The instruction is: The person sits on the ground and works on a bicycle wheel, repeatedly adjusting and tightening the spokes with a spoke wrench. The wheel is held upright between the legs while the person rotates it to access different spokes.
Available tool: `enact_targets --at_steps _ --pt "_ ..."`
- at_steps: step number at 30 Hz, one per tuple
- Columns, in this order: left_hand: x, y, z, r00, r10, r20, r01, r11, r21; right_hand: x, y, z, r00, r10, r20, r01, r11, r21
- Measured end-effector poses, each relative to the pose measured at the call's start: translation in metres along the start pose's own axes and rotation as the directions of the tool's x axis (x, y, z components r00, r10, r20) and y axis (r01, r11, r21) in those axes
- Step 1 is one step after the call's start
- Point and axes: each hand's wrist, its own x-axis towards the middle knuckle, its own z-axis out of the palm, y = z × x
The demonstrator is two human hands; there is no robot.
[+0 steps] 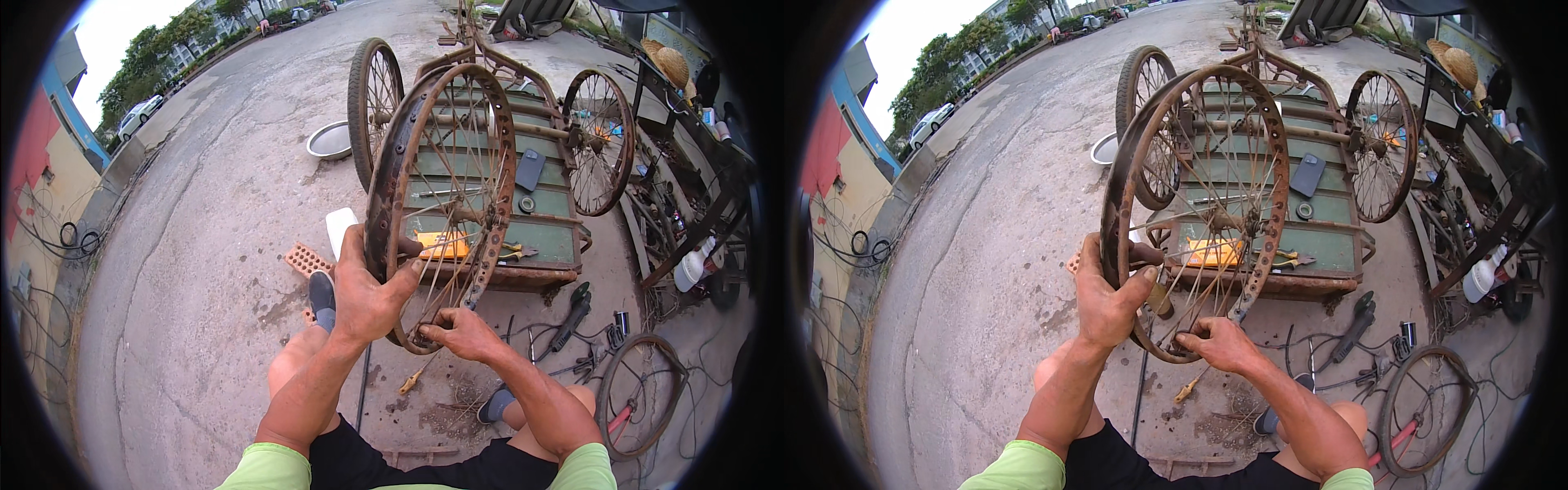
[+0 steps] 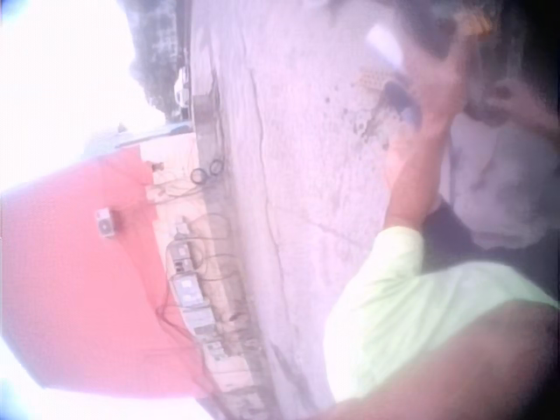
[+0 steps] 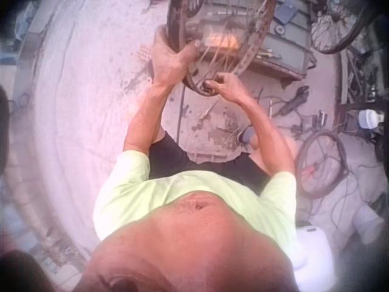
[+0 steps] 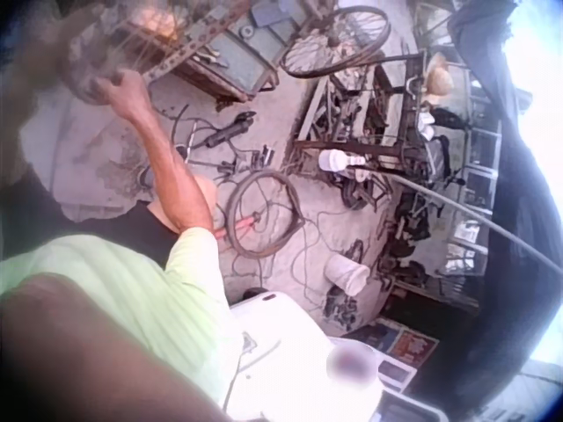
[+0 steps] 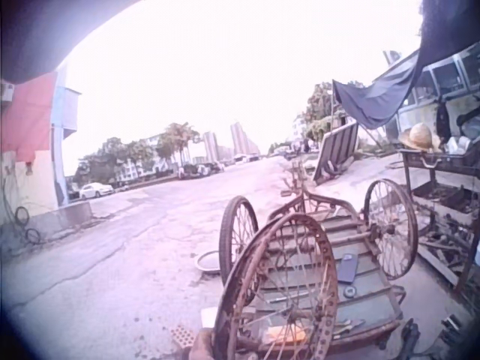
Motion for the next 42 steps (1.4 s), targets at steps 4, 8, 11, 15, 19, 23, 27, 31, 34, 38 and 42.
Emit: enact_targets --at_steps 4,8,11,15,19,23,27,31,34,38,42 --pt "0.0 0.0 0.001 1.0 -0.012 0.005 0.012 1.0 -0.014 -0.004 0.005 -0.001 0.999 0.048 0.025 -0.049 0.997 0.054" --pt "-0.002 -0.005 0.002 0.998 0.055 -0.011 -0.055 0.998 -0.025 0.0 0.014 0.003 0.999 0.009 0.038 -0.015 0.988 0.156" --pt "-0.004 -0.004 -0.003 0.999 0.049 -0.012 -0.049 0.999 -0.001 -0.005 0.003 0.005 1.0 -0.005 0.03 -0.002 0.978 0.21" --pt "-0.004 -0.006 -0.004 0.998 0.058 -0.008 -0.058 0.998 0.015 -0.003 0.016 0.01 0.998 -0.015 0.054 -0.004 0.946 0.325" --pt "0.0 -0.012 0.002 0.995 0.102 -0.015 -0.102 0.995 0.016 0.007 0.038 0.016 0.994 0.009 0.106 -0.067 0.827 0.558" --pt "-0.004 -0.011 0.002 0.996 0.082 -0.016 -0.082 0.996 0.027 0.008 0.047 0.028 0.998 -0.017 0.056 -0.018 0.822 0.57" --pt "-0.004 -0.017 0.002 0.991 0.136 0.009 -0.136 0.991 -0.009 0.005 0.043 0.025 0.999 -0.038 0.031 0.019 0.881 0.473" --pt "-0.005 -0.019 0.009 0.989 0.146 -0.003 -0.146 0.989 -0.014 0.014 0.056 0.031 0.99 0.141 -0.028 -0.102 0.83 0.549" --pt "-0.004 -0.023 0.006 0.99 0.142 0.021 -0.142 0.99 0.003 0.013 0.055 0.029 0.973 0.2 -0.114 -0.093 0.798 0.596" --pt "-0.003 -0.021 0.006 0.985 0.17 -0.002 -0.17 0.985 -0.002 -0.011 0.024 0.017 0.968 0.118 -0.223 -0.007 0.897 0.442" --pt "-0.004 -0.018 0.008 0.986 0.167 -0.007 -0.167 0.986 -0.009 -0.029 0.014 0.015 0.977 0.022 -0.211 0.071 0.905 0.42"
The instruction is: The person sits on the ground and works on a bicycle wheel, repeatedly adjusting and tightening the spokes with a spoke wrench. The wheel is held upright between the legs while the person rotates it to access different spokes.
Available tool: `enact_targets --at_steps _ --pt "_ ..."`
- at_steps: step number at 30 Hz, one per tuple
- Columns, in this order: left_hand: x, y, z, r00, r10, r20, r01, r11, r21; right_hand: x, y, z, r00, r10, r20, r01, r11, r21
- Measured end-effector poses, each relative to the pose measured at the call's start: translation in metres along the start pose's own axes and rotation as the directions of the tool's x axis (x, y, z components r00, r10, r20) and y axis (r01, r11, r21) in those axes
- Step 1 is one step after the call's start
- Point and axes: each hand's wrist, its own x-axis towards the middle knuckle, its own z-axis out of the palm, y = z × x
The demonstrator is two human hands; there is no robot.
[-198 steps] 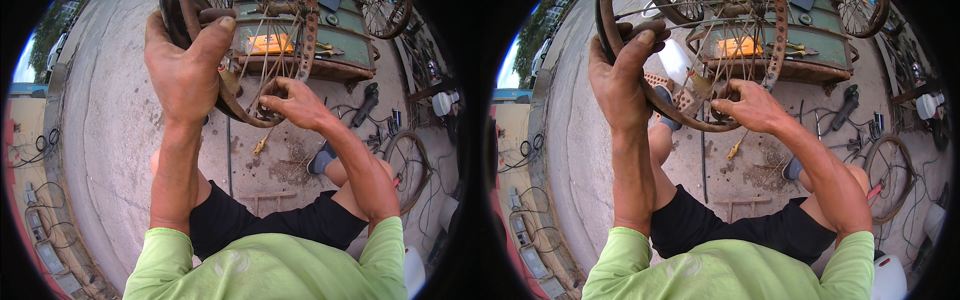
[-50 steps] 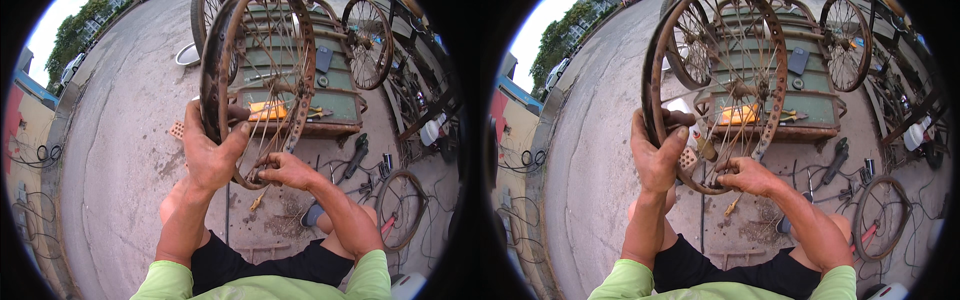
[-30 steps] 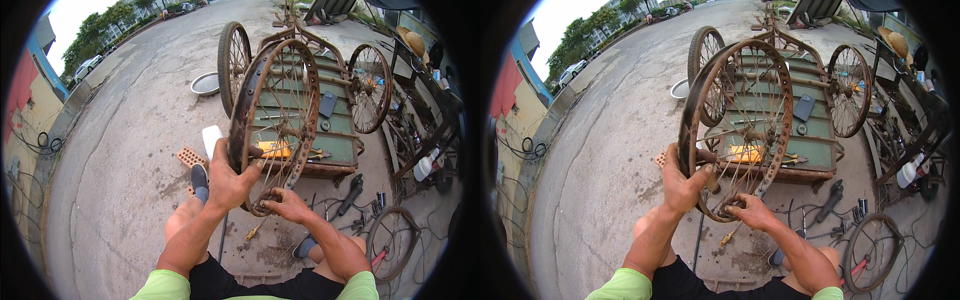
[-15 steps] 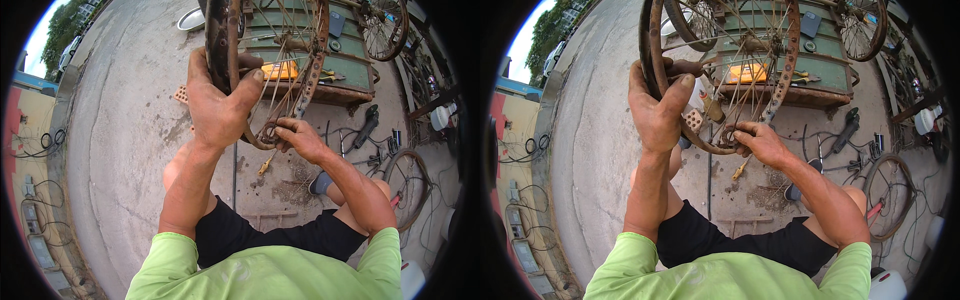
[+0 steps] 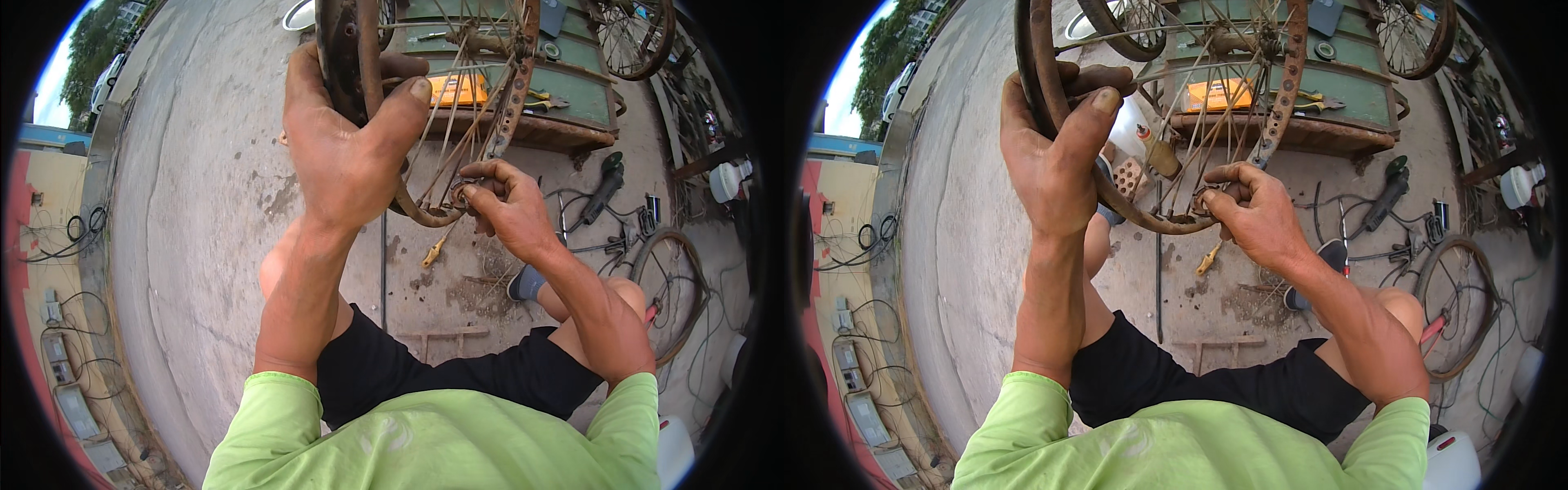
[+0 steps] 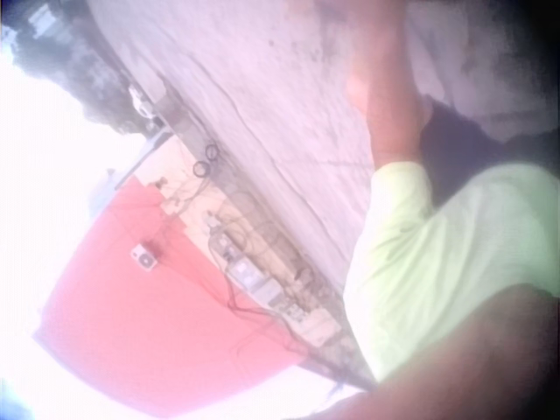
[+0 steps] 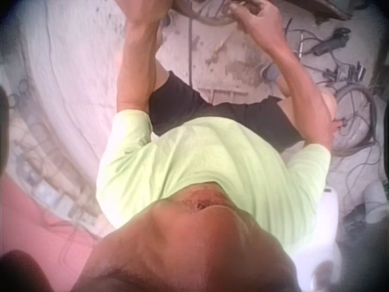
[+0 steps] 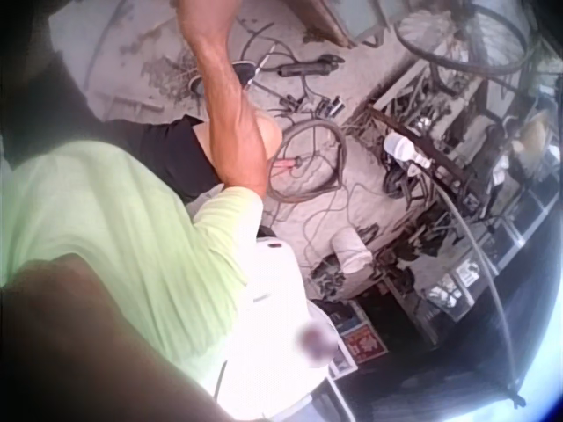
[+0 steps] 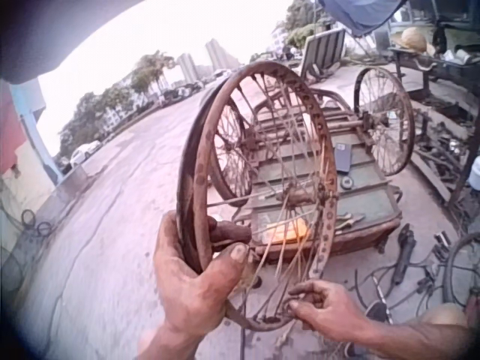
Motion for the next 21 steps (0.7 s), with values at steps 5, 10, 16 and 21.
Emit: enact_targets --at_steps 5,10,16,21 --pt "-0.001 -0.002 0.002 0.999 0.035 0.019 -0.035 0.999 0.002 -0.002 0.0 0.009 0.998 -0.068 0.013 0.068 0.998 0.018" --pt "-0.004 -0.001 0.002 0.998 0.026 0.058 -0.029 0.998 0.063 0.004 -0.001 0.012 0.992 -0.127 -0.007 0.126 0.989 -0.071" --pt "-0.007 -0.008 0.004 0.996 0.059 0.063 -0.062 0.997 0.036 0.007 -0.001 0.01 0.992 -0.125 -0.01 0.124 0.988 -0.095" --pt "-0.008 -0.007 0.006 0.99 0.108 0.095 -0.116 0.989 0.093 0.007 -0.001 0.015 0.99 -0.137 -0.023 0.133 0.983 -0.126"
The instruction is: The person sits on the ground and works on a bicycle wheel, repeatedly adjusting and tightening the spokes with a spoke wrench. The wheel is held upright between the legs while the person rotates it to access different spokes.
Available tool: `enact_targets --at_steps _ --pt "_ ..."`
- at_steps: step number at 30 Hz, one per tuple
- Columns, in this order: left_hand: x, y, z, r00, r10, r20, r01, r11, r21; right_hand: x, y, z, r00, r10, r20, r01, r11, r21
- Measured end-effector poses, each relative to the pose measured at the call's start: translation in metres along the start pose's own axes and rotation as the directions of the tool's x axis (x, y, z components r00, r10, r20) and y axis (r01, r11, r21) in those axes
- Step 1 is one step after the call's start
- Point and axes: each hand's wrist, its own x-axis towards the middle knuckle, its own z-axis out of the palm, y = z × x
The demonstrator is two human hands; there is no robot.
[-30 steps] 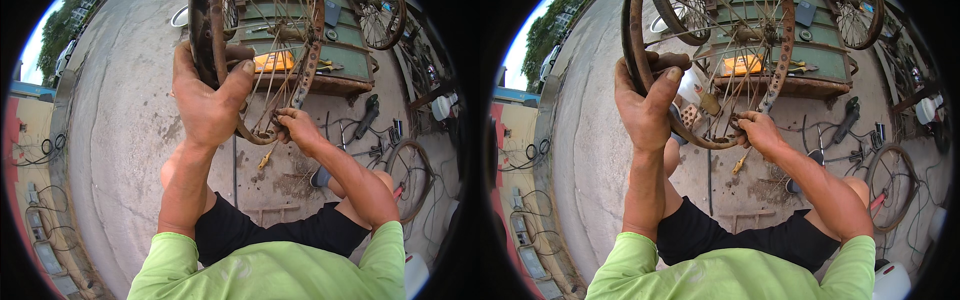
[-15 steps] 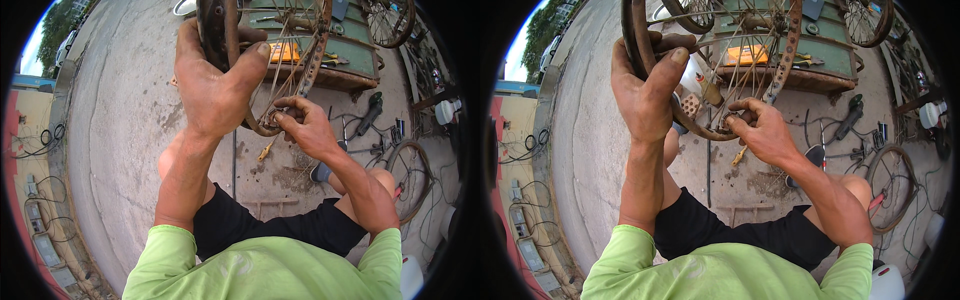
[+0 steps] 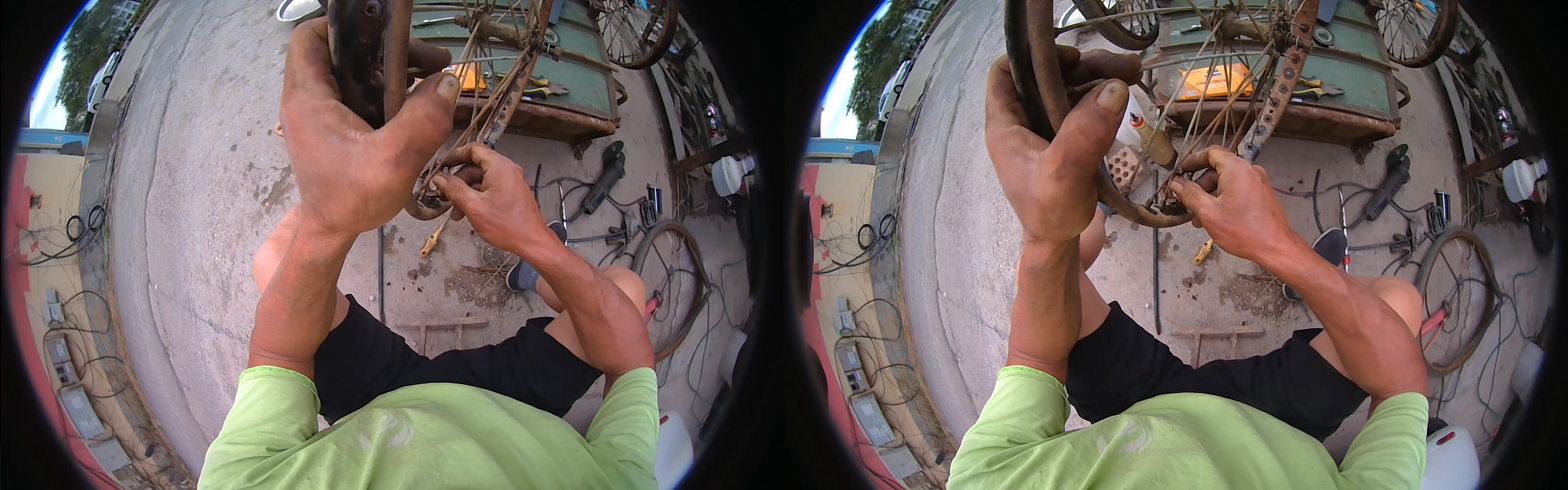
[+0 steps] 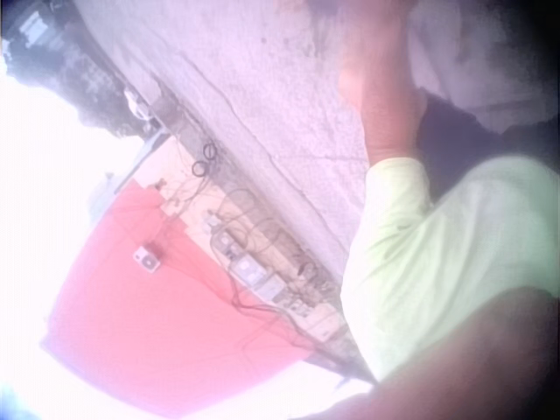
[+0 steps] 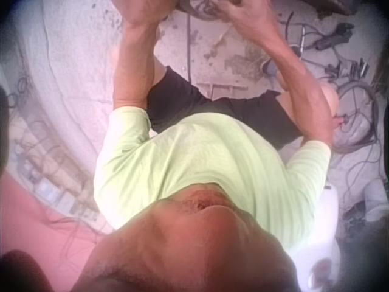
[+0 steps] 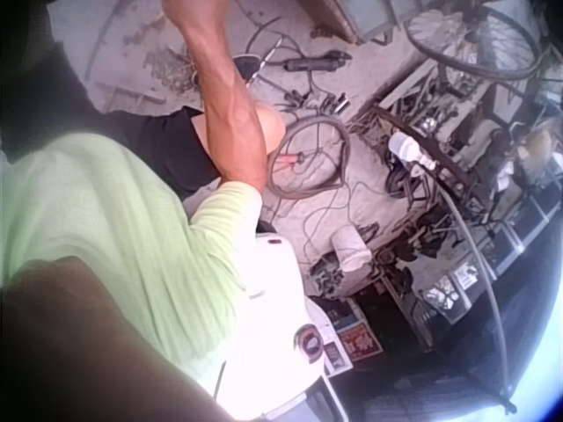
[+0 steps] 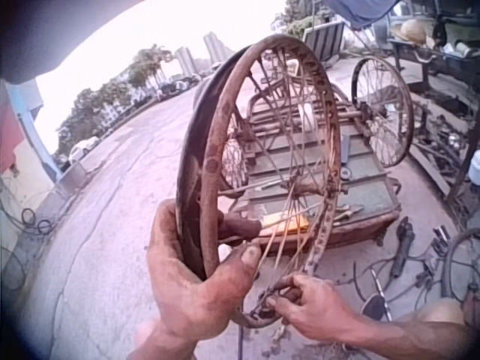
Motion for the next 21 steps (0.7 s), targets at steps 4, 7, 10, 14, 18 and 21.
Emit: enact_targets --at_steps 4,7,10,14,18,21 --pt "0.001 0.0 0.002 1.0 -0.003 -0.012 0.003 1.0 -0.005 0.002 -0.003 0.003 0.999 -0.026 -0.033 0.024 0.998 -0.058" --pt "0.002 -0.001 0.002 1.0 0.0 -0.014 0.0 1.0 -0.005 0.007 0.002 0.007 0.99 -0.123 -0.07 0.113 0.984 -0.139" --pt "0.001 -0.004 -0.003 1.0 0.004 0.001 -0.004 1.0 0.013 0.006 -0.009 0.006 1.0 -0.011 -0.021 0.008 0.99 -0.141" --pt "0.002 0.009 0.006 0.998 -0.054 0.037 0.055 0.998 -0.037 0.007 -0.006 0.003 0.997 -0.076 0.0 0.075 0.982 -0.171" --pt "0.003 0.008 0.005 0.997 -0.057 0.047 0.058 0.998 -0.031 0.006 0.001 0.001 0.996 -0.084 0.025 0.086 0.986 -0.139" --pt "0.003 0.006 0.004 0.999 -0.019 0.036 0.02 0.999 -0.029 0.004 -0.007 0.0 0.998 -0.051 0.036 0.057 0.985 -0.161"
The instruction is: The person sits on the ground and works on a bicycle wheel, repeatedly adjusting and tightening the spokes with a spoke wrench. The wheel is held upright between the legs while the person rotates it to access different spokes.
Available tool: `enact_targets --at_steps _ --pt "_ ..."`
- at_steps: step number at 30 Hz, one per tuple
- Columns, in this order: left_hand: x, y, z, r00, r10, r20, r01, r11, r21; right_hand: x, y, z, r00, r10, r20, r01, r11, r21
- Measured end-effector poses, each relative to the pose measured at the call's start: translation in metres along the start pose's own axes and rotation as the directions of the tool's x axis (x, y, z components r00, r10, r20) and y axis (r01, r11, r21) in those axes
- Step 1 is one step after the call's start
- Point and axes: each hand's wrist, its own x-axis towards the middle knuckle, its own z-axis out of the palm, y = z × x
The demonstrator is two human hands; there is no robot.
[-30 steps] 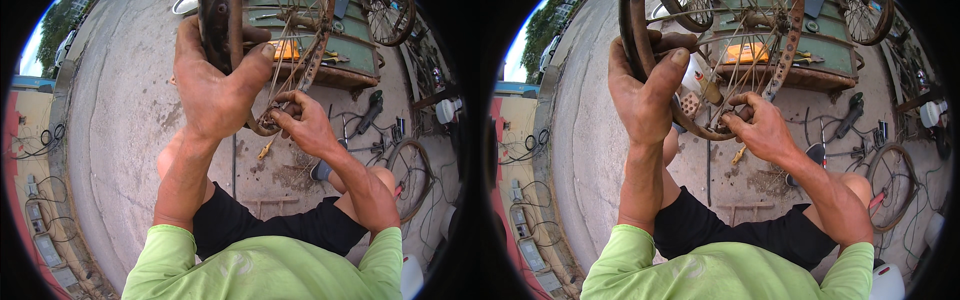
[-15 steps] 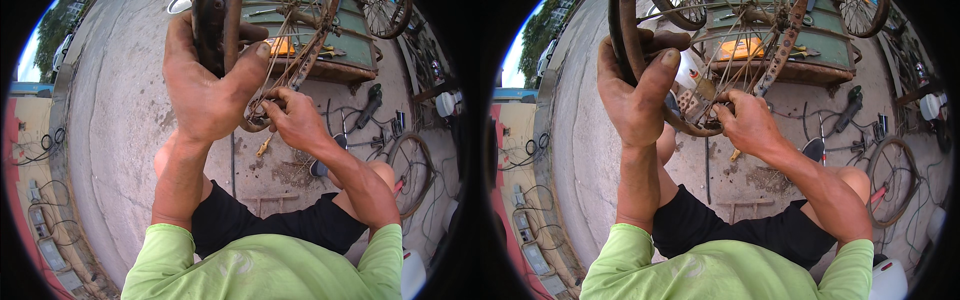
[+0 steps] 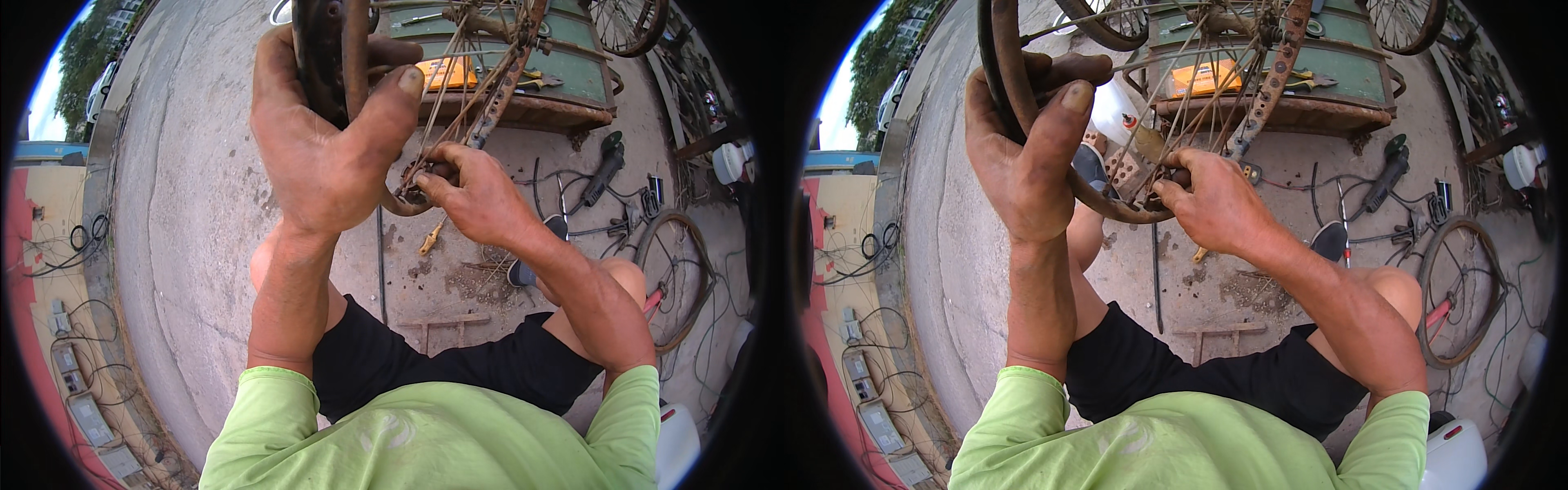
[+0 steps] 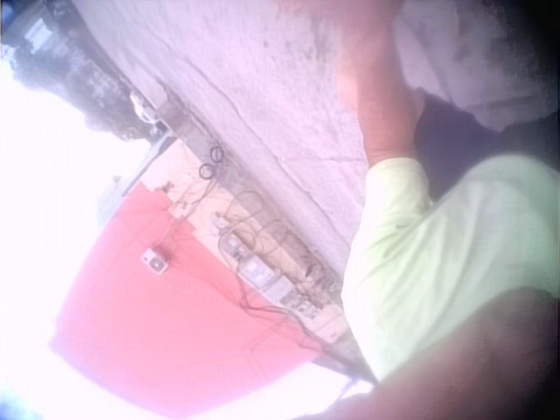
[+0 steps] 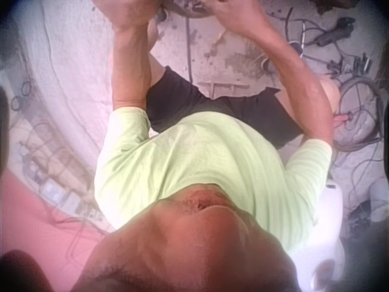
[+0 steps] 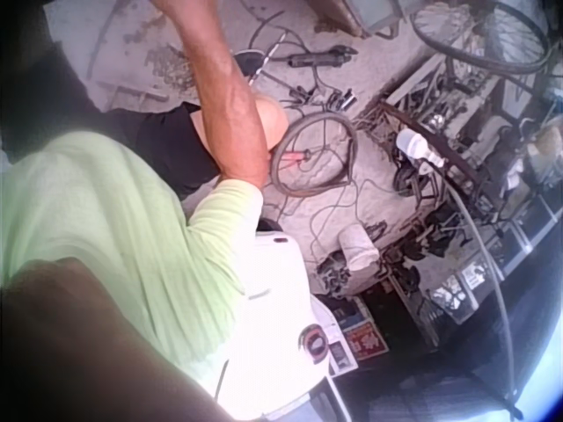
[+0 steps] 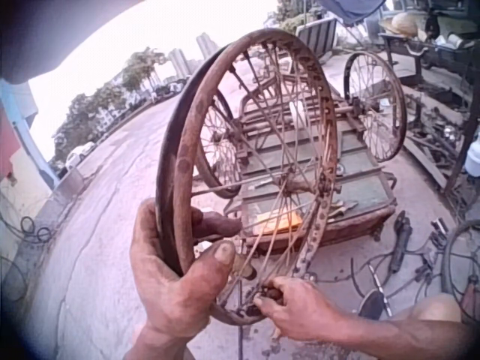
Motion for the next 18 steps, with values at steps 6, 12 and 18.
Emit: enact_targets --at_steps 6,12,18 --pt "0.001 -0.013 -0.008 0.998 0.047 -0.042 -0.045 0.998 0.032 -0.006 0.01 0.014 0.99 -0.037 -0.139 0.048 0.996 0.08" --pt "0.006 -0.014 -0.016 0.995 0.009 -0.103 -0.001 0.997 0.076 -0.002 0.011 0.022 0.983 0.126 -0.131 -0.073 0.934 0.35" --pt "0.003 -0.018 -0.017 0.995 0.01 -0.102 -0.008 1.0 0.022 0.001 0.016 0.026 0.968 0.231 -0.101 -0.144 0.837 0.528"
